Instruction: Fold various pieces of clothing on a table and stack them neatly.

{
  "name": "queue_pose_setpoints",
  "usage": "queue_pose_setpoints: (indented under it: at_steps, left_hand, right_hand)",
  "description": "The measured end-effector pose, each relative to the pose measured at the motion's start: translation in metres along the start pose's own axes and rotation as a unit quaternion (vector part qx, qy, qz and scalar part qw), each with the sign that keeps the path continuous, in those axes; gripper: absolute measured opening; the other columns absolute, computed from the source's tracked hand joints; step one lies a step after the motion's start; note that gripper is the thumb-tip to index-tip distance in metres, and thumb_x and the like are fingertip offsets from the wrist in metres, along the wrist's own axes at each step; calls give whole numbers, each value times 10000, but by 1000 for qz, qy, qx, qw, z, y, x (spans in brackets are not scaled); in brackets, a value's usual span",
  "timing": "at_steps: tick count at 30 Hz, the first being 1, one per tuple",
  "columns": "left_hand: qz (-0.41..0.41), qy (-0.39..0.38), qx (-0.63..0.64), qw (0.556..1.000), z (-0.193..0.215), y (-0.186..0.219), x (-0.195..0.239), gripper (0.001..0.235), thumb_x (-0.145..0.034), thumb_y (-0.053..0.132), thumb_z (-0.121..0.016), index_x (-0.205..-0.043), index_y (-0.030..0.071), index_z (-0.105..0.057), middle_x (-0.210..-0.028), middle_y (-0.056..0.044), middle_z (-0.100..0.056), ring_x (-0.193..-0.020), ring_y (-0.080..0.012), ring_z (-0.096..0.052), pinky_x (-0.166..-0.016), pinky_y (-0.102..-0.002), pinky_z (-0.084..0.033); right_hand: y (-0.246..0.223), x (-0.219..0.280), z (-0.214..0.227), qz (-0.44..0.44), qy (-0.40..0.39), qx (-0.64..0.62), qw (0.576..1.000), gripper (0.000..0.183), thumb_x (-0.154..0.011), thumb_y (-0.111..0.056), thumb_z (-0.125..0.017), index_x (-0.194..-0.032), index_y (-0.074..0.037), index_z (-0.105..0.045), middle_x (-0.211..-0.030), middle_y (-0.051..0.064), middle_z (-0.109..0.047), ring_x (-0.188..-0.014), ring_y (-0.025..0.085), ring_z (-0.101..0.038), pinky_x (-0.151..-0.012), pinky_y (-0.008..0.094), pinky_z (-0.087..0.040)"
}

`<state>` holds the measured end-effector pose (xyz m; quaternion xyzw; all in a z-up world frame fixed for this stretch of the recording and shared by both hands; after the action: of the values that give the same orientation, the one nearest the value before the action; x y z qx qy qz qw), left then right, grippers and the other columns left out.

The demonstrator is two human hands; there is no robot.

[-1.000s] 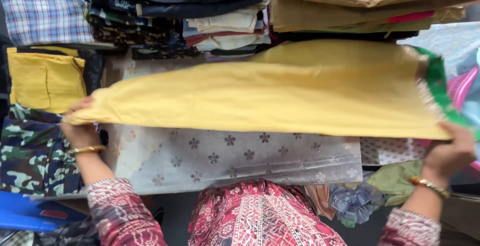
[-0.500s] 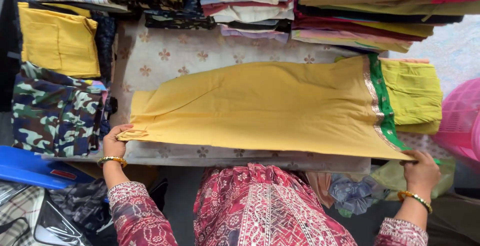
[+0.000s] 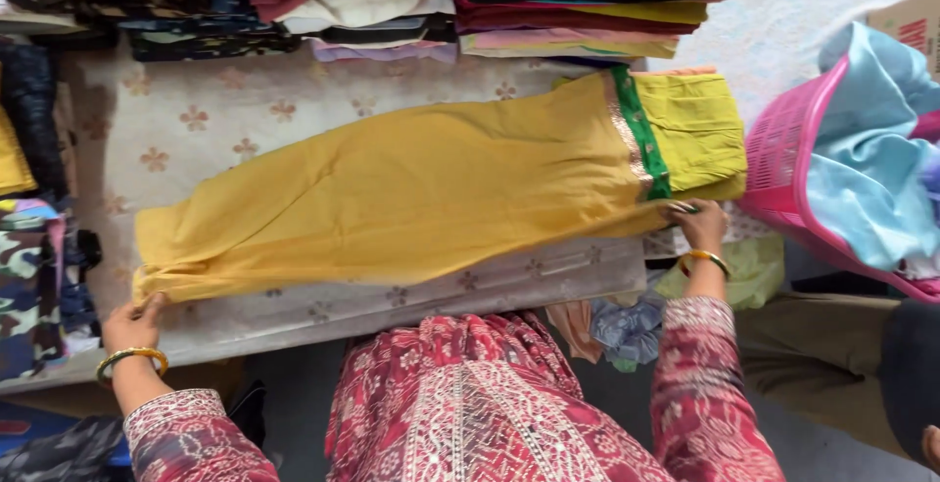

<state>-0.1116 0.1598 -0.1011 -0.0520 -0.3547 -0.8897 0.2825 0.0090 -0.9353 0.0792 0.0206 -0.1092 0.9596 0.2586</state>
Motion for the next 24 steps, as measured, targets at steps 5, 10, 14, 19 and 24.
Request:
queue_pose_setpoints:
  at_steps: [5,10,14,19,24]
  left_hand:
    - [208,93,26,973,-3,69,23,387,-989,318,-822,-1224,30,-713,-1106,-181,-734,-959,-323,-695,-863,-453,-525]
    - [295,219,72,927,-32,45,30,544,-974,307,-824,-1392,131,-524,-1233,-114,-718,-1043,-266,-713,-860,-439,-571]
    - [199,293,215,910,-47,62,41,884,-922,218,-895,-1521,227,-245,-1357,-147,-627,-1088,-277,-723,-822,-431,-603]
    - [323,271,427,800,-44,113,55,961,-871,195,-898,-1500,281,-177,-1282,-118,-629,-921,-272,-722,-605,-427,-578]
    - [356,114,523,766,-77,51,-14,334,-902,253,-842,-1149,98,-680,-815,-40,-615,-665,-201,-582,-511,-392,-452]
  right_hand:
    - [0,-19,-47,-107,25,-44,993,618,-663,-502,-961,-1100,-103,-783,-1176,202,-706,-1066,374,-669,-937,475,-514]
    - [35,-20,-107,-84,154,-121,977,1029,-587,-364,-1033,-1424,-121,-485,-1320,260,-541,-1181,448,-537,-945,523,-454]
    - [40,0,-120,-253,75,-352,898,1101,-702,-300,-988,-1494,-177,-233,-1081,148,-548,-889,316,-456,-748,439,-381]
    - [59,-9,-134,-277,39,-505,817,494,-689,-250,-990,-1057,-8,-766,-934,27,-731,-700,105,-614,-632,317,-484]
    - [39,-44,-90,-132,51,-359,923,284,-773,-120,-925,-916,8,-716,-858,31,-705,-700,120,-576,-634,350,-487]
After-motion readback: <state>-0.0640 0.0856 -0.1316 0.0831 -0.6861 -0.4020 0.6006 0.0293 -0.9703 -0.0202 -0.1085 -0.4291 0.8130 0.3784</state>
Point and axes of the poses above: each hand's wrist, its own x-axis away from the middle knuckle, its own z-axis out of the back of the hand, y = z × x, the point moved 6 cm from there along -x, towards the middle knuckle
